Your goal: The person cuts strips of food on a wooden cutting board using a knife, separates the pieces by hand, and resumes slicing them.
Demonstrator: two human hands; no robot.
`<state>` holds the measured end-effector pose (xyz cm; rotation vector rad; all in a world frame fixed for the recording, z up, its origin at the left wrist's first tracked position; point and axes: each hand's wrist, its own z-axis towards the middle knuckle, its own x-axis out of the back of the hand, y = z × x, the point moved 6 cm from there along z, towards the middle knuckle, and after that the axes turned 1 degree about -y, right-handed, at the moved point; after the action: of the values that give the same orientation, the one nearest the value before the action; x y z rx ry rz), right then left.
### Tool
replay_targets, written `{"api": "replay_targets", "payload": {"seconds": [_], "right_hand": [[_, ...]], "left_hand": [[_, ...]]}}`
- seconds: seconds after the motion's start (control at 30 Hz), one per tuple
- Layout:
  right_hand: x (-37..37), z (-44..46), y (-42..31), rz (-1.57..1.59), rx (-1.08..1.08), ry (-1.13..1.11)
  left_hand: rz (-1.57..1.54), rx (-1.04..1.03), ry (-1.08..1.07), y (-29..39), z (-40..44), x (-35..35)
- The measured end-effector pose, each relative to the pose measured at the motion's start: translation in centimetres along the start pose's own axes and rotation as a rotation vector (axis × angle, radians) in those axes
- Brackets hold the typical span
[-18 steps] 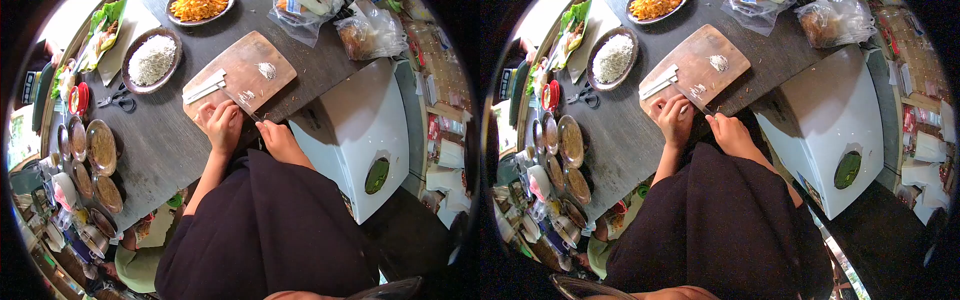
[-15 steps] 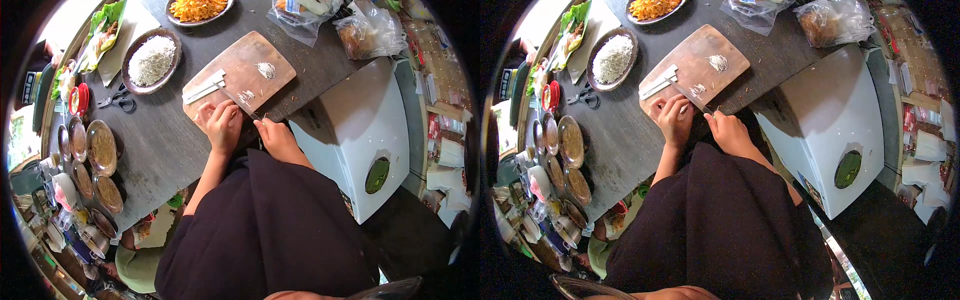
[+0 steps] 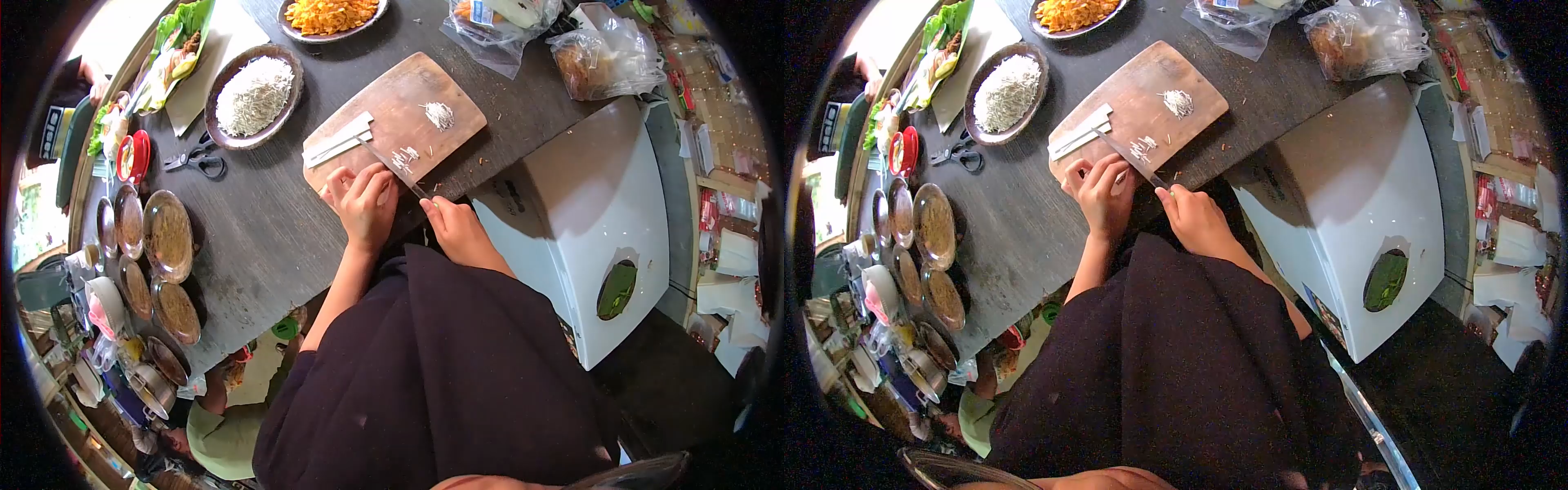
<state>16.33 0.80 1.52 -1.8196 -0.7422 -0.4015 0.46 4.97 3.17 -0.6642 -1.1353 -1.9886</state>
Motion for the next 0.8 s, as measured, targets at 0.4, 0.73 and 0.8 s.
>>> {"api": "replay_targets", "payload": {"seconds": [0.4,0.73,0.8], "right_hand": [[-0.08,0.53,-0.63,-0.064,0.011,0.048],[-0.09,-0.08,0.11,-0.026,0.03,0.031],[-0.12,-0.02,0.13,-0.027,0.024,0.027]], "left_hand": [[-0.007,-0.011,0.024,0.08,0.0,0.05],[0.008,-0.005,0.029,0.08,-0.11,0.07],[0.008,-0.004,0.033,0.06,-0.07,0.06]]}}
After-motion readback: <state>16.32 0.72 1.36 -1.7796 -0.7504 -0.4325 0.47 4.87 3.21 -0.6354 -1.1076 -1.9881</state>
